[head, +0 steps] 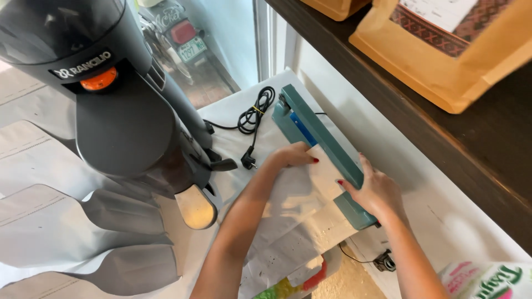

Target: Folding the tops of coffee bags and sealing them with a manual heat sealer

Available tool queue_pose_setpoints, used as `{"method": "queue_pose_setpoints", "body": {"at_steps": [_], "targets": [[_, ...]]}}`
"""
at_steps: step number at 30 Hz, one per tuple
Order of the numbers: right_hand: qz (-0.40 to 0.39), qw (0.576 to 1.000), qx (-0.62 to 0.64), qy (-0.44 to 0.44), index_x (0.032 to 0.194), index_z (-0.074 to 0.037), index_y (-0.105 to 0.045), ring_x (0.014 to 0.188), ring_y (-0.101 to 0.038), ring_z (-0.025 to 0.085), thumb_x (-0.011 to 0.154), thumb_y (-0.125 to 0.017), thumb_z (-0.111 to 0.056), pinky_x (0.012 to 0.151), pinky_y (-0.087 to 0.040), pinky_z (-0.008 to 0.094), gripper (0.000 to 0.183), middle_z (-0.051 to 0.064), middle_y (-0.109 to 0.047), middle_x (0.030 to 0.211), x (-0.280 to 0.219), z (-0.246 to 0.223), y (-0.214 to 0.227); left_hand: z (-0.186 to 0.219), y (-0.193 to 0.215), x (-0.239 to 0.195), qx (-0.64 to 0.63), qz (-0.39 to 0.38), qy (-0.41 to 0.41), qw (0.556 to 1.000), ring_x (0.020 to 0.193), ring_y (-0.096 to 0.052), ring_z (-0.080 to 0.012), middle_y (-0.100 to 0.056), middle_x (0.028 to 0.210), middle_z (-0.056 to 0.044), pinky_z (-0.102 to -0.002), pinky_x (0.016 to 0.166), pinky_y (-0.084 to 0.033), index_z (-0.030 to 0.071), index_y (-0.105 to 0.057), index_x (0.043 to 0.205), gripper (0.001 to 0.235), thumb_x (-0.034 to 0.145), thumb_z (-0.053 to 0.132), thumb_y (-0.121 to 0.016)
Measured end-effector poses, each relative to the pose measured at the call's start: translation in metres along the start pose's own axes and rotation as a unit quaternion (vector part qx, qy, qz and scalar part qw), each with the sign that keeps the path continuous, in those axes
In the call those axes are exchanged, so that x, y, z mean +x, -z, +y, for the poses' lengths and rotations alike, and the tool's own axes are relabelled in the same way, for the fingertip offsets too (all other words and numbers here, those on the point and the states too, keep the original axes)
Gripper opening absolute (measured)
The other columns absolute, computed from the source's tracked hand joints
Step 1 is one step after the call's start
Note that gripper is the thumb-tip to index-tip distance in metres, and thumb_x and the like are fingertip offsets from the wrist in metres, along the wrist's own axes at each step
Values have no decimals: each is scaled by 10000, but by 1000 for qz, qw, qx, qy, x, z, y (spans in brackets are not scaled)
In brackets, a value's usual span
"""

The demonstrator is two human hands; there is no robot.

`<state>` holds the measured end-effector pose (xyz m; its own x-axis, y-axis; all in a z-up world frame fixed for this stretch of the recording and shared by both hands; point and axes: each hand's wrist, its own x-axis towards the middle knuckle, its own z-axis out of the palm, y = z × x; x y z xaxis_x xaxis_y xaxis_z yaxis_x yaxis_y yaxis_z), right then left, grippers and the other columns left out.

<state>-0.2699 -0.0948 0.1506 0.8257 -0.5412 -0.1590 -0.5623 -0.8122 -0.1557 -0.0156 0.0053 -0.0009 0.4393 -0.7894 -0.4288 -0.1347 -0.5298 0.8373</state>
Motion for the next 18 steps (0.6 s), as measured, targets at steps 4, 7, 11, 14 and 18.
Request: {"method": "queue_pose_setpoints", "body": {"at_steps": [4,7,11,14,18], "targets": [[-16,1000,12,7,1577,-169,-394,1138,-704,435,879,-620,-617,932,-562,545,859,238,-692,1270,-3,7,9,-2,-6,2,32,-8,-19,999,1028,-717,-383,-735,1076,-236,-479,809,-581,30,-776,1122,543,744,420,-812],[-44,999,-7,2,1571,-227,-425,1147,-702,442,893,-594,-623,940,-555,565,803,234,-703,1275,-6,-8,56,8,5,-14,71,8,-33,997,1072,-706,-383,-739,1087,-224,-482,861,-562,51,-774,1124,537,775,460,-779],[-24,1000,-10,-5,1529,-273,-492,1114,-707,461,913,-601,-554,911,-563,568,687,246,-721,1231,-34,-41,129,3,5,-24,25,32,-93,995,1029,-697,-408,-728,1037,-247,-490,872,-545,12,-760,1104,539,765,431,-761],[16,996,89,25,1519,-173,-511,1133,-664,501,970,-603,-411,896,-550,583,605,323,-692,1201,-29,-29,139,22,12,-58,20,29,-154,987,872,-688,-294,-709,898,-166,-419,744,-548,12,-753,1062,515,789,450,-757],[-19,989,144,-23,1563,-196,-428,1099,-664,354,1036,-502,-319,823,-512,541,546,75,-609,1382,-62,-39,153,92,18,-164,-25,-51,-201,978,860,-654,-103,-697,959,20,-248,695,-495,50,-698,996,321,877,345,-656]]}}
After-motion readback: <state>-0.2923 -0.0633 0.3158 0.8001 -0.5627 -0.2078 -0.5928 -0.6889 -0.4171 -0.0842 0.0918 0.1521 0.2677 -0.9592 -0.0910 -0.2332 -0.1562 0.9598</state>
